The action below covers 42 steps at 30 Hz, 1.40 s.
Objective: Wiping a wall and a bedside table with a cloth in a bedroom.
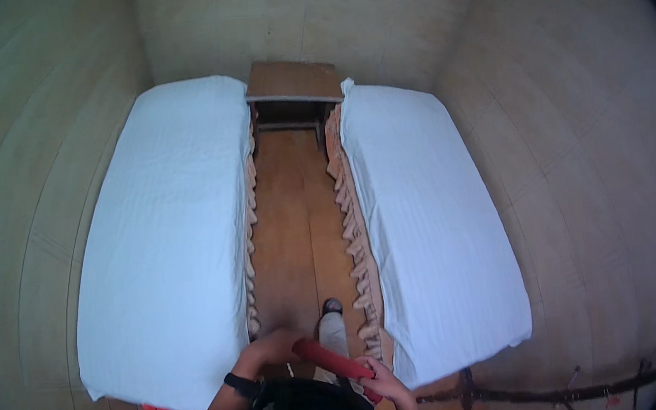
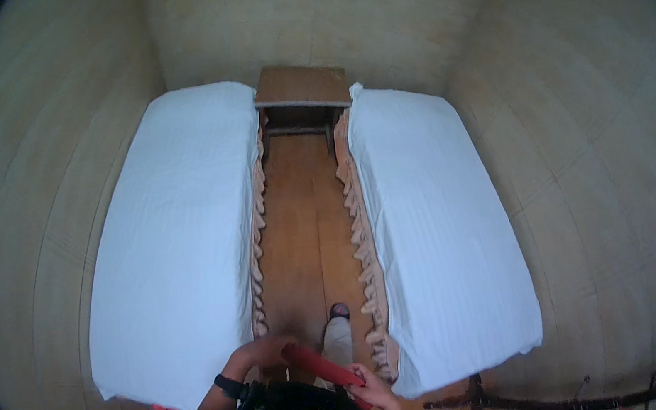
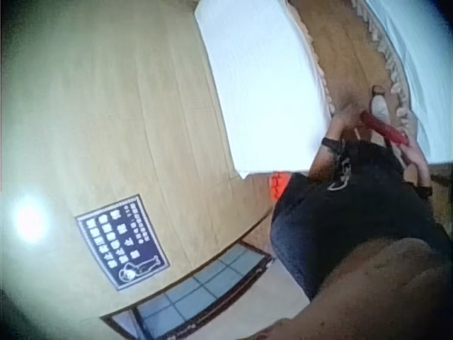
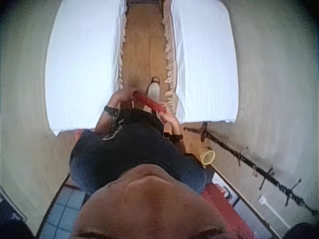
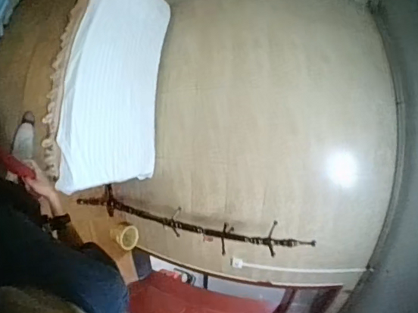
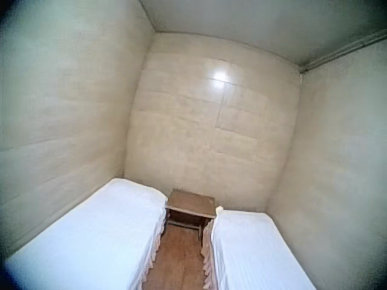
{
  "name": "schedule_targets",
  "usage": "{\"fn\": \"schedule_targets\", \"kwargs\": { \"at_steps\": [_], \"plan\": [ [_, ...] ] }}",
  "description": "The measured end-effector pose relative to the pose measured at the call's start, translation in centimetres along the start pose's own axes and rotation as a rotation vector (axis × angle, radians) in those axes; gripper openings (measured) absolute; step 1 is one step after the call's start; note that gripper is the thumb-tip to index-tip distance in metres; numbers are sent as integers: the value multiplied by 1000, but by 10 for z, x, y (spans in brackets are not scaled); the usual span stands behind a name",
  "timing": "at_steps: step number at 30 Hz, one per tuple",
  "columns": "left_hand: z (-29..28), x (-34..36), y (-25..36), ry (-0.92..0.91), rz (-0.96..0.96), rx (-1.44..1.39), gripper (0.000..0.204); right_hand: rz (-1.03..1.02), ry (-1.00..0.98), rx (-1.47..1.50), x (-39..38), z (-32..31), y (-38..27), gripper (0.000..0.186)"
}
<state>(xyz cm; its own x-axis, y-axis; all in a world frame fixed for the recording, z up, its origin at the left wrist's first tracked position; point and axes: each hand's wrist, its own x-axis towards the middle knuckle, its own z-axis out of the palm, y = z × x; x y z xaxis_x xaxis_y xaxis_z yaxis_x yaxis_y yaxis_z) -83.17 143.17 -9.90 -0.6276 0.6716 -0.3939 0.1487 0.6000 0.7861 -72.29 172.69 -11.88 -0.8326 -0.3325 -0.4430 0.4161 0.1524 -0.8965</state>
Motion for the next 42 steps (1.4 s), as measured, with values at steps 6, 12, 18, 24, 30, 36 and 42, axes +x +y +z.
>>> {"fn": "schedule_targets", "kwargs": {
  "at_steps": [6, 12, 18, 24, 30, 36, 42],
  "plan": [
    [-118, 119, 20, -64, -290, 39, 37, 114, 6, -245, 184, -124, -68, 38],
    [-241, 215, 11, 151, -280, -237, 33, -174, -41, -519, 349, -218, -231, 42],
    [-392, 300, -12, 108, -66, -717, 31, -609, 8, -892, 485, -269, -375, 46],
    [-536, 394, 18, 168, 27, -970, 34, -460, -291, -1362, 596, -326, -601, 40],
    [-586, 529, -22, 454, 194, -874, 41, -321, -738, -1559, 814, -350, -691, 31],
    [-622, 693, -105, 930, -230, -863, 40, -380, -908, -1934, 1061, -384, -613, 31],
    [-604, 831, -140, 884, -514, -896, 36, -239, -1038, -1827, 1137, -461, -528, 36]
  ]
}}
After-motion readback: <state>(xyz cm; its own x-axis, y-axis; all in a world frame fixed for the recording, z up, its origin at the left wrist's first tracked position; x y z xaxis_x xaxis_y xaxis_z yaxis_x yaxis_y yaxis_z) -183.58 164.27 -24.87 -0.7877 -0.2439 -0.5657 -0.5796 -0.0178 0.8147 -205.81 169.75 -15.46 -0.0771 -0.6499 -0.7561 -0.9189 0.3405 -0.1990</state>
